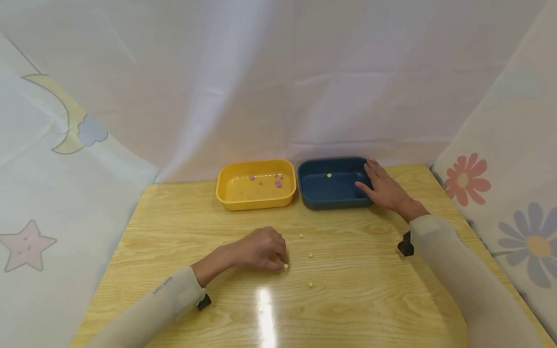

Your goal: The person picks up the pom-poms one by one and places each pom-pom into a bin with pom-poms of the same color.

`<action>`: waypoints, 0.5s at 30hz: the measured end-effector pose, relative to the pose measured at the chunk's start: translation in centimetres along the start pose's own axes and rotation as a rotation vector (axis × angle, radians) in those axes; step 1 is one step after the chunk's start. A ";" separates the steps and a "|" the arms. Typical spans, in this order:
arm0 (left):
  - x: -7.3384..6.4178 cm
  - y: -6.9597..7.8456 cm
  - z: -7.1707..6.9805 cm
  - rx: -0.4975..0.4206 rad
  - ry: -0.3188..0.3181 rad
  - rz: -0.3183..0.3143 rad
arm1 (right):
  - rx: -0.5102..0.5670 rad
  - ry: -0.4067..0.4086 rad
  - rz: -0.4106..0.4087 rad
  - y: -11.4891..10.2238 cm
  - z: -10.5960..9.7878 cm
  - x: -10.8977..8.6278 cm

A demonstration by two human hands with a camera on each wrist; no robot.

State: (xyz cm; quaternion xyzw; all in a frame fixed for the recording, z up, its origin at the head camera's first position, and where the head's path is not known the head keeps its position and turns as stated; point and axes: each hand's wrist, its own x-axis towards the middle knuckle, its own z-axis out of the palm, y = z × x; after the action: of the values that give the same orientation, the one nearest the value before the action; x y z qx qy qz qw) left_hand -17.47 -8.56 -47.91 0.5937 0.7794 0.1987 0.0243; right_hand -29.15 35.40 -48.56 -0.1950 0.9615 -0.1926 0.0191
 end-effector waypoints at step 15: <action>3.3 -3.8 -4.1 -0.266 0.204 -0.140 | 0.000 0.019 -0.010 0.0 0.1 0.0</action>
State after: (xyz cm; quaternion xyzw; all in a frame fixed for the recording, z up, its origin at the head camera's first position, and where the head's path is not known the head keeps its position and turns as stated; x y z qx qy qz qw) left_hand -23.00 -7.48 -44.73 0.5062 0.7841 0.3572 0.0373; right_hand -29.08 35.35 -48.63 -0.1981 0.9606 -0.1946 0.0090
